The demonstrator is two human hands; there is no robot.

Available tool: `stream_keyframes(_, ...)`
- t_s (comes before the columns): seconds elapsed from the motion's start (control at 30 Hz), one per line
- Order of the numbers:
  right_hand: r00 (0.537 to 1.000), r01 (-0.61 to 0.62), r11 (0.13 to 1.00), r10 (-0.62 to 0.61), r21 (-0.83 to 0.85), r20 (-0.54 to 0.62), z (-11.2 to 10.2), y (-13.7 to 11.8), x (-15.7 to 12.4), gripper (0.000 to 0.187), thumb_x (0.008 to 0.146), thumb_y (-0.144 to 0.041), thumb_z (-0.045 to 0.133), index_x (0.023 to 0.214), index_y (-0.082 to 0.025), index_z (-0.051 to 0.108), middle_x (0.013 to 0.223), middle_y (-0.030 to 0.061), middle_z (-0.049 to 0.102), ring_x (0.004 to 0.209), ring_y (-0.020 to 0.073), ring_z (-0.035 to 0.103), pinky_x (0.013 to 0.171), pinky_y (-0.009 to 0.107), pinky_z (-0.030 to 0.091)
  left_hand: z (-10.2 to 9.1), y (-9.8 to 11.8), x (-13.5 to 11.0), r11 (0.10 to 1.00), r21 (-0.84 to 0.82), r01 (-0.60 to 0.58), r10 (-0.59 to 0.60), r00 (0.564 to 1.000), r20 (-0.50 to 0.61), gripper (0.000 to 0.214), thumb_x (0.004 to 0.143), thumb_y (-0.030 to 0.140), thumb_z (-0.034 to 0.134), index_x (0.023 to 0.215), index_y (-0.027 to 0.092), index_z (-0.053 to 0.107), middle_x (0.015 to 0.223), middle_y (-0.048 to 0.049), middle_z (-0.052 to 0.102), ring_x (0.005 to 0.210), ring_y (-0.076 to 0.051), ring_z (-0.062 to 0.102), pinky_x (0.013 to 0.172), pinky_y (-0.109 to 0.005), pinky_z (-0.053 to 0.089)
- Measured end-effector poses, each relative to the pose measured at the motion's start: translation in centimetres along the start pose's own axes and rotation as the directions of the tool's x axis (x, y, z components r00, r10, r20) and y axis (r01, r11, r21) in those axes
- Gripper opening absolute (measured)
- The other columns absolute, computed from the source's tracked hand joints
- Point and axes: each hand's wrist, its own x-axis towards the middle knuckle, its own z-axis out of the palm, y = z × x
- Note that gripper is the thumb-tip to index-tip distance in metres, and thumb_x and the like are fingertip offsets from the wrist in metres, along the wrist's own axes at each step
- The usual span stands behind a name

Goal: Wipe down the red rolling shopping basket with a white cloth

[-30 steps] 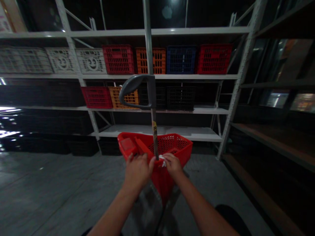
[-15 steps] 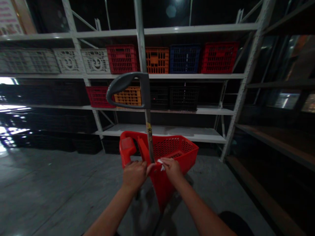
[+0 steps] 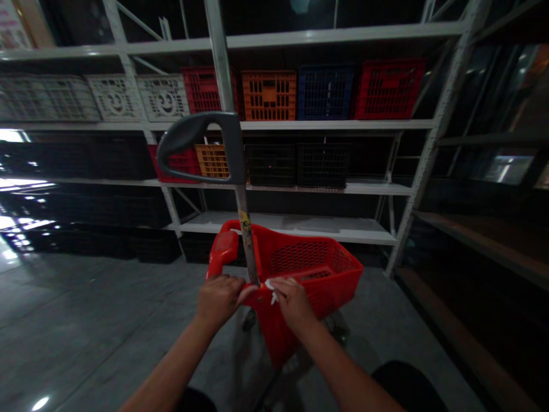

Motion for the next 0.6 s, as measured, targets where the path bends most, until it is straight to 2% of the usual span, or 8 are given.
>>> stream_keyframes(0.13, 0.999, -0.031, 0.999, 0.032, -0.013, 0.041, -0.7, 0.4, 0.4, 0.031, 0.074, -0.006, 0.047, 0.090, -0.022, 0.068, 0.090, 0.0036, 0.069, 0.084, 0.0163, 0.061, 0.079, 0.030, 0.045, 0.4, -1.0, -0.1, 0.998, -0.045, -0.048, 0.048, 0.999, 0.003, 0.038, 0.081, 0.047, 0.040, 0.065, 0.022, 0.062, 0.056, -0.0004, 0.061, 0.058, -0.013, 0.053, 0.061, -0.027, 0.034)
stream_keyframes(0.27, 0.991, -0.112, 0.993, 0.114, -0.028, 0.074, -2.7, 2.1, 2.6, 0.026, 0.073, -0.008, 0.048, 0.080, -0.021, 0.070, 0.079, 0.0035, 0.069, 0.074, 0.0163, 0.062, 0.070, 0.028, 0.047, -0.3, -1.4, 0.4, 0.993, -0.116, -0.023, 0.033, 0.996, 0.087, 0.039, 0.081, 0.048, 0.039, 0.065, 0.022, 0.062, 0.059, -0.0013, 0.062, 0.062, -0.015, 0.054, 0.066, -0.029, 0.036)
stream_keyframes(0.37, 1.000, 0.007, 1.000, -0.007, 0.004, 0.020, -2.5, 1.7, 5.4, 0.025, 0.075, -0.010, 0.049, 0.087, -0.020, 0.068, 0.094, 0.0047, 0.066, 0.088, 0.0153, 0.060, 0.079, 0.028, 0.045, -1.3, -0.9, 1.0, 0.994, -0.102, 0.050, -0.042, 0.996, 0.075, 0.038, 0.078, 0.052, 0.041, 0.069, 0.022, 0.064, 0.082, -0.0055, 0.066, 0.086, -0.022, 0.055, 0.078, -0.036, 0.035)
stream_keyframes(0.43, 0.987, 0.129, 0.992, -0.130, 0.015, 0.091, -1.3, 1.2, 7.1, 0.027, 0.075, -0.010, 0.048, 0.090, -0.021, 0.067, 0.100, 0.0035, 0.064, 0.092, 0.0139, 0.058, 0.083, 0.027, 0.042, -1.7, -0.3, 1.3, 0.993, -0.072, 0.093, -0.091, 0.995, 0.034, 0.038, 0.077, 0.054, 0.042, 0.075, 0.022, 0.064, 0.097, -0.0080, 0.064, 0.098, -0.026, 0.051, 0.083, -0.041, 0.033)
stream_keyframes(0.47, 0.969, 0.184, 0.983, -0.185, 0.022, 0.166, -0.5, 1.1, 7.8, 0.027, 0.075, -0.009, 0.049, 0.090, -0.022, 0.067, 0.098, 0.0023, 0.065, 0.091, 0.0135, 0.058, 0.083, 0.027, 0.042, -1.6, -0.1, 1.3, 0.993, -0.054, 0.108, -0.106, 0.994, 0.033, 0.040, 0.078, 0.053, 0.041, 0.075, 0.021, 0.064, 0.094, -0.0091, 0.064, 0.095, -0.025, 0.052, 0.082, -0.041, 0.033)
stream_keyframes(0.53, 0.911, 0.254, 0.966, -0.254, 0.042, 0.325, 1.2, 1.5, 9.0, 0.025, 0.073, -0.009, 0.051, 0.085, -0.023, 0.068, 0.090, -0.0001, 0.067, 0.086, 0.0131, 0.059, 0.081, 0.025, 0.042, -1.1, 0.2, 1.4, 0.993, -0.011, 0.121, -0.120, 0.990, 0.071, 0.045, 0.080, 0.052, 0.037, 0.067, 0.018, 0.063, 0.072, -0.0092, 0.065, 0.076, -0.022, 0.057, 0.075, -0.037, 0.035)
stream_keyframes(0.57, 0.896, 0.255, 0.966, -0.253, 0.044, 0.364, 1.9, 2.0, 9.5, 0.022, 0.072, -0.010, 0.053, 0.081, -0.023, 0.069, 0.084, -0.0009, 0.068, 0.081, 0.0130, 0.060, 0.078, 0.024, 0.042, -0.7, 0.3, 1.3, 0.992, 0.014, 0.126, -0.127, 0.988, 0.090, 0.048, 0.081, 0.051, 0.035, 0.062, 0.016, 0.061, 0.062, -0.0083, 0.062, 0.067, -0.020, 0.056, 0.070, -0.036, 0.035)
stream_keyframes(0.6, 0.902, 0.233, 0.972, -0.230, 0.036, 0.365, 2.4, 2.5, 10.1, 0.018, 0.072, -0.013, 0.055, 0.077, -0.022, 0.069, 0.079, -0.0012, 0.068, 0.076, 0.0129, 0.060, 0.074, 0.023, 0.043, -0.3, 0.2, 1.3, 0.990, 0.041, 0.133, -0.136, 0.986, 0.101, 0.050, 0.081, 0.051, 0.034, 0.057, 0.016, 0.060, 0.056, -0.0077, 0.060, 0.061, -0.019, 0.055, 0.067, -0.035, 0.034)
